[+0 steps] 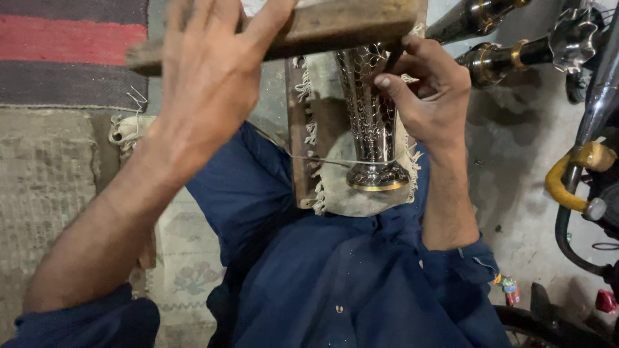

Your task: The person sits on the floor with a brass vase held on a cloth-covered board across their lap. They hold a chisel against the vase's engraved surface and strike it with a wooden mallet, repositioning the chisel around the pattern to chase the decoration, occasionally steadying or turning the vase by hand.

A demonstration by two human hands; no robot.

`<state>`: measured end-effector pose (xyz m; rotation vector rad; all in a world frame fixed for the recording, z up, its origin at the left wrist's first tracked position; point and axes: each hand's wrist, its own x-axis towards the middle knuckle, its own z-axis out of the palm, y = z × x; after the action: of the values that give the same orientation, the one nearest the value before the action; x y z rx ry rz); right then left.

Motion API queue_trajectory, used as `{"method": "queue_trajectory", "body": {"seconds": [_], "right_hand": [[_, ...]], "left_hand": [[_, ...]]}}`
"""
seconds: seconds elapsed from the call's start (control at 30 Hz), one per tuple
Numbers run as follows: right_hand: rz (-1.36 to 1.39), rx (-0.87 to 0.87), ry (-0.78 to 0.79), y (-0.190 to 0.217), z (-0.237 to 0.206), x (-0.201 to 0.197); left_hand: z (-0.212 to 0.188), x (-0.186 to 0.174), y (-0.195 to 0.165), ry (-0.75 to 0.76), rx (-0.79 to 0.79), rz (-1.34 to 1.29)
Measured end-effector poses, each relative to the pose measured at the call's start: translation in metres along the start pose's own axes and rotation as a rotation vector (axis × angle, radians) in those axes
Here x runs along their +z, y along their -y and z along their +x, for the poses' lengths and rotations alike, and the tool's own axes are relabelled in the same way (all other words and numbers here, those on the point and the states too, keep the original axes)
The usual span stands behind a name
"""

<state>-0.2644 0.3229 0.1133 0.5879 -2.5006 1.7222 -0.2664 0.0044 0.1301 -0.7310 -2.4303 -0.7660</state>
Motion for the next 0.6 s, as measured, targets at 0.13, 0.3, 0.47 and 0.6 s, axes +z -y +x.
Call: {"method": "queue_trajectory", "body": {"seconds": [0.13,0.3,0.47,0.6], "right_hand": [[0.069,0.025,0.027,-0.0016,-0.0007,-0.0013],[0.042,-0.055,0.050,-0.0024,0.0017,-0.0017],[-0.007,-0.025,0.032,0.0001,0.0024,-0.0021],[0.015,0.016,0.035,0.0003,0.0005,-0.0024]], "left_hand": [[0.0011,-0.0003,-0.0031,-0.001,-0.070,-0.199],[0.0024,-0.0010,-0.0057,0.042,-0.174,-0.199],[0.0057,-0.0023,-0.0047,0.015,-0.044,0.013],[0.0071,-0.0028,-0.0049,0.036,-0.028,0.046]]}}
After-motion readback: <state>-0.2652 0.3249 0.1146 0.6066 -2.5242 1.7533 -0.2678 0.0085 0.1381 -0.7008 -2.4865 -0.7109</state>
